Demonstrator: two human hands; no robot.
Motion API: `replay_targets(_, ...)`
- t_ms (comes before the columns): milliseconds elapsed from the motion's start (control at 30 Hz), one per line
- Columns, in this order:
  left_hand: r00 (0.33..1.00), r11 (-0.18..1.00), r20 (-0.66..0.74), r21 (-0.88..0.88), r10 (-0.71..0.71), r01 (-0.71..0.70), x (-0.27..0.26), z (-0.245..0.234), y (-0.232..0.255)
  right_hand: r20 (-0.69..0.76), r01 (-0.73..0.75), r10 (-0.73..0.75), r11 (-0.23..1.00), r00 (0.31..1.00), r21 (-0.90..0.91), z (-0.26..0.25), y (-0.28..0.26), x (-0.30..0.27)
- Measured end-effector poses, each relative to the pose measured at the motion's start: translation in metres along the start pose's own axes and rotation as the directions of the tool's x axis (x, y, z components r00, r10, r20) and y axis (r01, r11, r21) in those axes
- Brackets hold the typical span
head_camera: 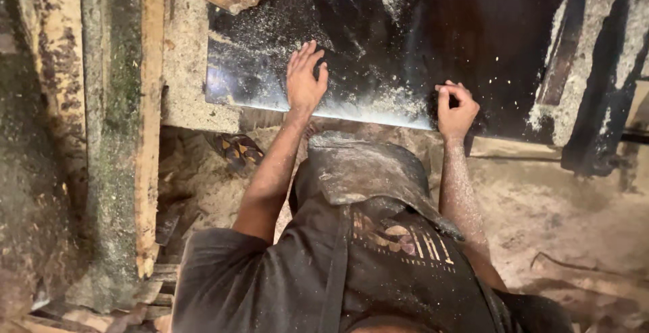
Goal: The person feeds a large wooden block into a saw and removes the cut boards from the work surface.
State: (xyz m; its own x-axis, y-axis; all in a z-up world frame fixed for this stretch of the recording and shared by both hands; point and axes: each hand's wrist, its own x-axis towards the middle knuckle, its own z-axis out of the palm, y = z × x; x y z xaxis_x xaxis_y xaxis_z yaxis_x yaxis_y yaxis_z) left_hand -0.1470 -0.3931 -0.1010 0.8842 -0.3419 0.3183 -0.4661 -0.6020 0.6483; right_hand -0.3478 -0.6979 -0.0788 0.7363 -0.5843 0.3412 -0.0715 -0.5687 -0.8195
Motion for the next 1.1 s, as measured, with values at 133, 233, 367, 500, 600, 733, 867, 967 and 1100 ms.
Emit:
replay_targets(133, 1.0, 1.0, 0.006, 0.005, 0.008, -0.008, -0.001, 0.001, 0.0, -0.152, 0.074, -0.093, 0.989, 0.984, -0.127, 0.0, -0.004, -0.006)
replay_targets(233, 1.0, 1.0, 0.006, 0.011, 0.022, -0.022, 0.002, 0.003, -0.003, -0.26, 0.018, -0.061, 0.986, 0.964, -0.167, 0.002, 0.003, -0.005)
replay_targets(367, 1.0, 1.0, 0.023, 0.013, 0.015, -0.015, -0.007, 0.004, -0.004, -0.215, -0.022, -0.027, 0.974, 0.976, -0.223, -0.001, 0.012, -0.011)
replay_targets(500, 0.999, 1.0, 0.032, 0.02, 0.013, -0.014, -0.004, 0.006, -0.004, -0.186, 0.007, -0.047, 0.978, 0.981, -0.21, -0.002, 0.019, -0.01)
replay_targets(600, 0.999, 0.999, 0.038, 0.017, 0.038, -0.039, -0.004, 0.004, -0.003, -0.196, -0.038, -0.003, 0.978, 0.981, -0.204, -0.001, 0.021, -0.009)
replay_targets(733, 0.999, 0.999, 0.028, 0.042, 0.022, -0.023, -0.008, 0.001, 0.007, -0.196, -0.04, -0.003, 0.976, 0.981, -0.215, -0.003, 0.02, -0.009)
replay_targets(867, 1.0, 0.998, 0.02, 0.067, 0.009, -0.011, -0.012, 0.005, 0.011, -0.187, -0.07, 0.032, 0.977, 0.982, -0.202, -0.004, 0.023, -0.01)
replay_targets(967, 1.0, 0.998, -0.003, 0.062, 0.017, -0.017, -0.015, 0.008, 0.011, -0.147, -0.052, 0.019, 0.973, 0.989, -0.223, -0.002, 0.024, -0.004)
replay_targets(1100, 0.999, 0.996, -0.049, 0.089, 0.01, -0.006, -0.013, 0.02, 0.015, -0.036, 0.03, -0.039, 0.974, 0.999, -0.223, -0.007, 0.032, 0.016)
